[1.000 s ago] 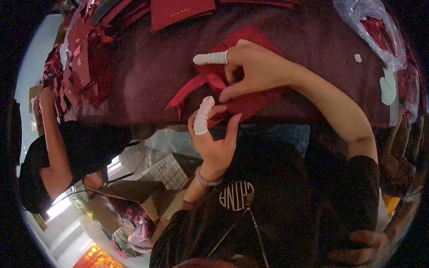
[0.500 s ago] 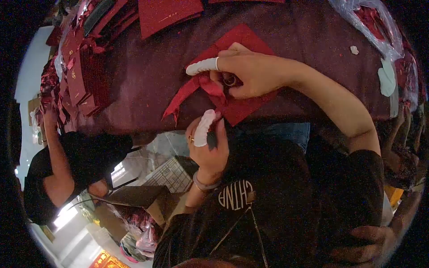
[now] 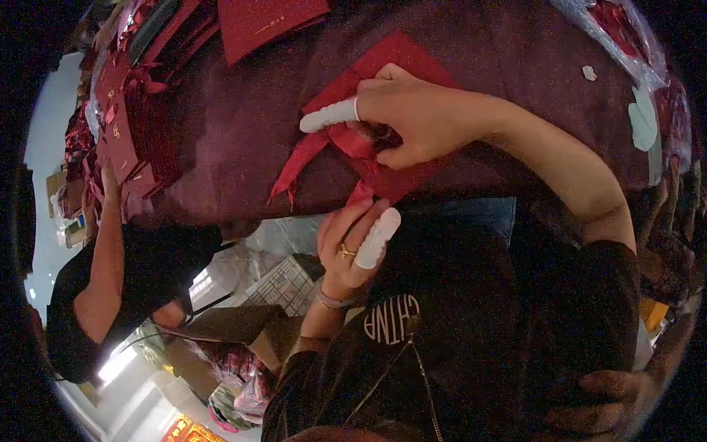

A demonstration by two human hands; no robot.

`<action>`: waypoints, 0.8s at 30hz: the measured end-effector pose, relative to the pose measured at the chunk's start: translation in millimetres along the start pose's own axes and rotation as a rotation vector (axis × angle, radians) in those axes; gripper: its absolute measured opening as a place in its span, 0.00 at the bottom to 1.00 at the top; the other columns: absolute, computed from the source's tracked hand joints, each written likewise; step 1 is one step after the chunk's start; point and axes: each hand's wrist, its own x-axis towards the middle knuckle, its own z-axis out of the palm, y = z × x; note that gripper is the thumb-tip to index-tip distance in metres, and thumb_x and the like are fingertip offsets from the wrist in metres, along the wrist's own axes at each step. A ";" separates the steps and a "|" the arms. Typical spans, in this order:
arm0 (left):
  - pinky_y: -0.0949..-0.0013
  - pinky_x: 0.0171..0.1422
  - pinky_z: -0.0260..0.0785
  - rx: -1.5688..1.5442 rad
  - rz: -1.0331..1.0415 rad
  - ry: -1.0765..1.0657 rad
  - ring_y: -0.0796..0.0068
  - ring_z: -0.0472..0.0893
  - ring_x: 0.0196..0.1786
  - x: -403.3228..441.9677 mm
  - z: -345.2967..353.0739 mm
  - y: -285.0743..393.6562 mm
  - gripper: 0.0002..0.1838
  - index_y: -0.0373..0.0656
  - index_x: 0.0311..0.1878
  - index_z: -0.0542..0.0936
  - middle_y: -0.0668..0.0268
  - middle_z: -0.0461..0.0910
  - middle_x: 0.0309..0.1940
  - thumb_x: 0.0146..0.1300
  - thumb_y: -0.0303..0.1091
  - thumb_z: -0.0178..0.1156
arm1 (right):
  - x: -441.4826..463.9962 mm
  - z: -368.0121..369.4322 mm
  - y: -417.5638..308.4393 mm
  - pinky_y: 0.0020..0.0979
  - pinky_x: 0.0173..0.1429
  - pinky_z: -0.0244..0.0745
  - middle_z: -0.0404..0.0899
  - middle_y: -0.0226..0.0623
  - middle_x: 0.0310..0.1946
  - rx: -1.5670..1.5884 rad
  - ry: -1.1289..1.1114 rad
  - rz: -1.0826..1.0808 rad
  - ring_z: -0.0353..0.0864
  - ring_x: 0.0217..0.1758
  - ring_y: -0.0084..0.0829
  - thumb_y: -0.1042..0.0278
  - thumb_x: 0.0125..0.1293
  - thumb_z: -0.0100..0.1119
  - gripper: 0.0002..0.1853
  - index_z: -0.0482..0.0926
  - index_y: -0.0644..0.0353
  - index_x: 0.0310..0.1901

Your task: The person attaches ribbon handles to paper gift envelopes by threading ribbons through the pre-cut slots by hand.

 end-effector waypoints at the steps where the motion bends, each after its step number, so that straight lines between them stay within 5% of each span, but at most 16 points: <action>1: 0.64 0.38 0.70 -0.005 0.003 -0.002 0.63 0.77 0.45 -0.9 2.6 -1.7 0.16 0.39 0.44 0.77 0.61 0.76 0.42 0.49 0.20 0.61 | 1.5 -1.5 -1.7 0.30 0.53 0.55 0.70 0.29 0.27 0.009 -0.033 0.053 0.68 0.36 0.29 0.69 0.47 0.59 0.36 0.64 0.46 0.63; 3: 0.65 0.35 0.71 -0.205 -0.109 0.022 0.63 0.77 0.45 -2.0 9.5 -6.0 0.16 0.39 0.45 0.77 0.61 0.76 0.42 0.50 0.21 0.61 | 1.6 -3.3 -1.5 0.30 0.52 0.55 0.70 0.29 0.27 0.011 -0.065 0.105 0.69 0.36 0.29 0.70 0.46 0.59 0.37 0.63 0.47 0.63; 6: 0.64 0.42 0.70 -0.071 -0.071 0.111 0.63 0.76 0.46 -6.0 14.9 -5.9 0.17 0.39 0.45 0.76 0.61 0.75 0.43 0.48 0.21 0.63 | 1.2 -3.2 -2.1 0.30 0.51 0.56 0.69 0.29 0.26 0.118 0.002 0.057 0.69 0.35 0.28 0.67 0.48 0.60 0.37 0.62 0.46 0.64; 8: 0.65 0.48 0.68 0.081 -0.125 0.167 0.63 0.74 0.47 -4.4 14.4 -0.9 0.17 0.38 0.45 0.76 0.61 0.75 0.44 0.48 0.21 0.63 | 4.4 -2.7 -9.7 0.28 0.51 0.55 0.67 0.26 0.27 0.180 0.011 0.249 0.64 0.35 0.26 0.70 0.48 0.64 0.36 0.64 0.49 0.63; 13: 0.65 0.47 0.69 0.075 -0.205 0.140 0.64 0.75 0.46 -9.0 18.0 -1.0 0.18 0.37 0.46 0.76 0.62 0.75 0.44 0.49 0.20 0.62 | 4.6 -3.6 -9.6 0.32 0.53 0.56 0.70 0.29 0.29 -0.035 -0.068 0.180 0.69 0.36 0.30 0.60 0.49 0.65 0.37 0.63 0.51 0.63; 22: 0.65 0.45 0.71 -0.040 -0.080 0.071 0.64 0.77 0.45 -12.8 4.7 -6.9 0.19 0.40 0.46 0.78 0.62 0.78 0.43 0.48 0.18 0.61 | -0.2 2.4 6.1 0.34 0.54 0.55 0.71 0.35 0.38 -0.063 -0.111 0.086 0.69 0.43 0.35 0.64 0.51 0.63 0.35 0.61 0.57 0.62; 24: 0.62 0.44 0.73 -0.034 0.026 -0.037 0.58 0.76 0.46 -9.6 -6.7 -4.8 0.19 0.36 0.50 0.76 0.54 0.77 0.45 0.51 0.20 0.58 | 0.0 2.9 5.1 0.35 0.54 0.55 0.71 0.35 0.37 -0.070 -0.121 0.059 0.69 0.43 0.35 0.64 0.50 0.63 0.35 0.62 0.58 0.61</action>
